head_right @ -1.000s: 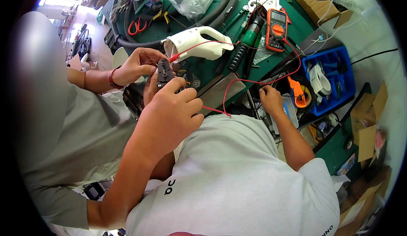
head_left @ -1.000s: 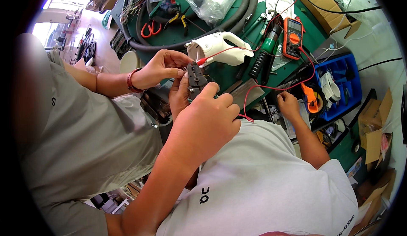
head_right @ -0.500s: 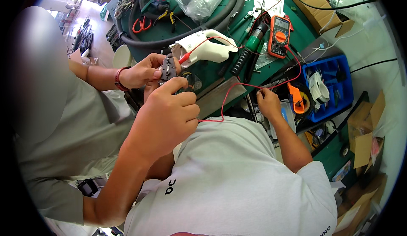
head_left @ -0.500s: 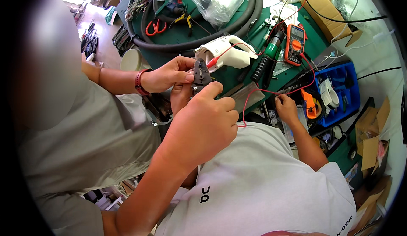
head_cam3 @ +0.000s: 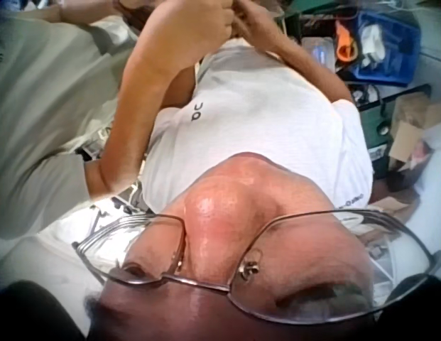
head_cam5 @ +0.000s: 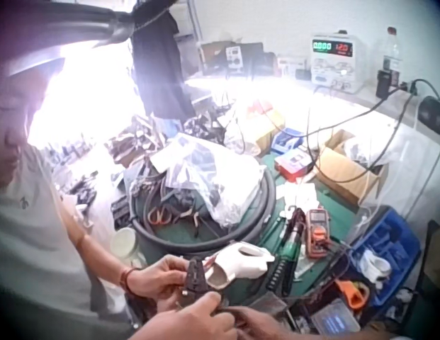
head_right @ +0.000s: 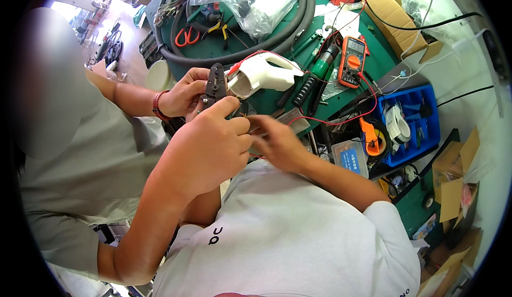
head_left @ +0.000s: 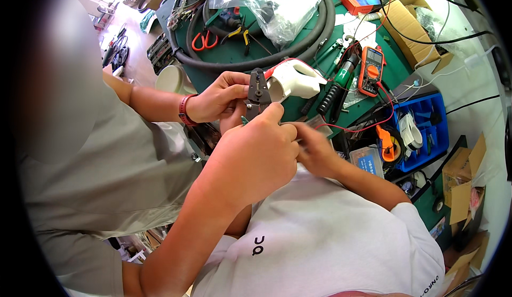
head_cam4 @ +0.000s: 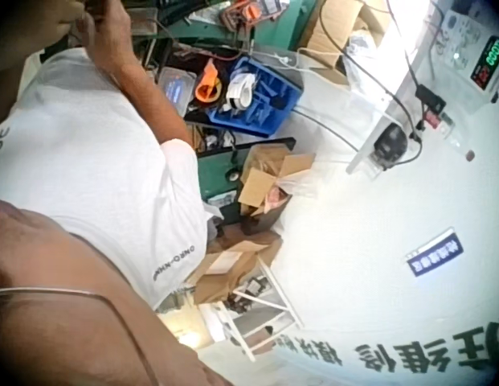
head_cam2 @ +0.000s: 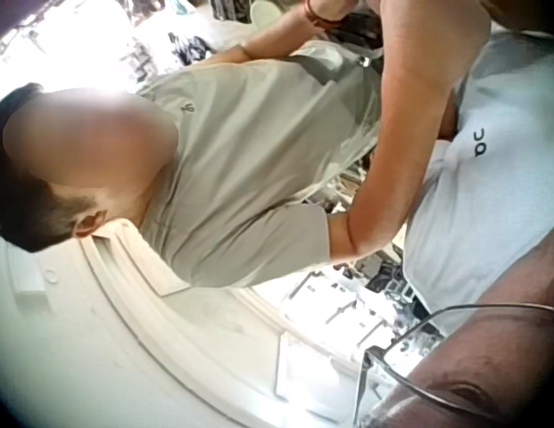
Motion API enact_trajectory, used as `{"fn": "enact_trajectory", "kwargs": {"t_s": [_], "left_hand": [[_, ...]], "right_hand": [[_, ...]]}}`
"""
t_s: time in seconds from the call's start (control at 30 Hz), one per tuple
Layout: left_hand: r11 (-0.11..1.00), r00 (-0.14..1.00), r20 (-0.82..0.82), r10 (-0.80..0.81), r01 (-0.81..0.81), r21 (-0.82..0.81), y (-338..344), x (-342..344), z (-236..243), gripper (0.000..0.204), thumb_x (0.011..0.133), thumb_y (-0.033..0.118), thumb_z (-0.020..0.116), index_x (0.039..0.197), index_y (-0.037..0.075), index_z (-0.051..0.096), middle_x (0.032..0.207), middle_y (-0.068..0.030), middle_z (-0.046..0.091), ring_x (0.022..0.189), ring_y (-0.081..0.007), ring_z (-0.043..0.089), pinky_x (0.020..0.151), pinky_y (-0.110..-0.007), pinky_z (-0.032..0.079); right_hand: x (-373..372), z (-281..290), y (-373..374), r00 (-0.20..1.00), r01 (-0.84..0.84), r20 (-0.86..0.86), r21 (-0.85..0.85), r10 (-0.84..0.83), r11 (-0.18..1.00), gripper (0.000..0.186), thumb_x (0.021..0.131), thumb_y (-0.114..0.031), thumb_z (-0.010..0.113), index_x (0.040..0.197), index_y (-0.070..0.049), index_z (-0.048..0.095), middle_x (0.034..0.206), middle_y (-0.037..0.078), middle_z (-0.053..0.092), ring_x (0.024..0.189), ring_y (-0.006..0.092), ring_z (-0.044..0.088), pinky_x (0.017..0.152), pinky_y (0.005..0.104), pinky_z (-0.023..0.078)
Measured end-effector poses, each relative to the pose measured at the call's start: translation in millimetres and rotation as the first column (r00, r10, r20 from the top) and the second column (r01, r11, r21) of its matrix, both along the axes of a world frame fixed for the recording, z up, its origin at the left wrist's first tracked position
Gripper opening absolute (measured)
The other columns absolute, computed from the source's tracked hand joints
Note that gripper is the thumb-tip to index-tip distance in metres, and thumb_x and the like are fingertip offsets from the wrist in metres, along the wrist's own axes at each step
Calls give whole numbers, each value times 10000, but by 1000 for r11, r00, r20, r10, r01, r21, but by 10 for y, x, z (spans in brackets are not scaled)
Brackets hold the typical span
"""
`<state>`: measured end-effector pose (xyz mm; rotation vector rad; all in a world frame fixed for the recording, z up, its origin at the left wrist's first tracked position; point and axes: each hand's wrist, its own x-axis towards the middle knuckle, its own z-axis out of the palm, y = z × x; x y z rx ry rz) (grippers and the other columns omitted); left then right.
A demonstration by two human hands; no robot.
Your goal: The person connects wires to a white plastic component at a workbench, using a multimeter to test terminals and a wire stripper to prepare the wire ends. They work with another person to position the component and secure the electrical connections.
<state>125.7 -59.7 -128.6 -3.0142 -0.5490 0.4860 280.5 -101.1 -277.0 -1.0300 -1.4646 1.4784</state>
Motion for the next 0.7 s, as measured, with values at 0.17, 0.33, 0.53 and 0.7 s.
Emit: {"fn": "enact_trajectory", "kwargs": {"t_s": [0.17, 0.33, 0.53, 0.7], "left_hand": [[1000, 999, -30, -10, 10, -9, 73, 49, 172, 58, 648, 119, 708, 636, 172, 686, 719, 68, 589, 798, -146, 537, 740, -246, 407], [999, 998, -65, 14, -16, -29, -19, 40, 94, 36, 681, 139, 692, 659, 167, 696, 738, 65, 597, 818, -148, 548, 771, -250, 401], [999, 999, 19, -34, 34, 12, 7, 24, 57, 89, 705, 160, 676, 620, 147, 654, 695, 79, 572, 787, -119, 557, 820, -293, 410], [998, 924, 376, -64, 70, 0, 199, 32, 8, 37, 651, 155, 644, 618, 142, 634, 670, 79, 560, 780, -132, 559, 870, -332, 424]], "right_hand": [[-339, 64, 65, 999, -54, 14, 140, 52, 989, 323, 807, -29, 615, 1117, -14, 530, 1044, 147, 609, 994, 283, 615, 812, 373, 502], [-341, 148, -9, 994, -89, 76, 80, 83, 993, 305, 778, -35, 638, 1071, -30, 554, 1003, 142, 624, 938, 327, 634, 780, 376, 509], [-377, 131, -70, 991, -44, 136, 219, 14, 975, 242, 747, -20, 637, 986, -26, 600, 931, 156, 648, 891, 348, 643, 727, 395, 523], [-368, 149, 18, 979, 63, 169, 265, -111, 962, 222, 759, 12, 602, 979, -16, 581, 912, 160, 653, 872, 360, 641, 708, 411, 522]]}}
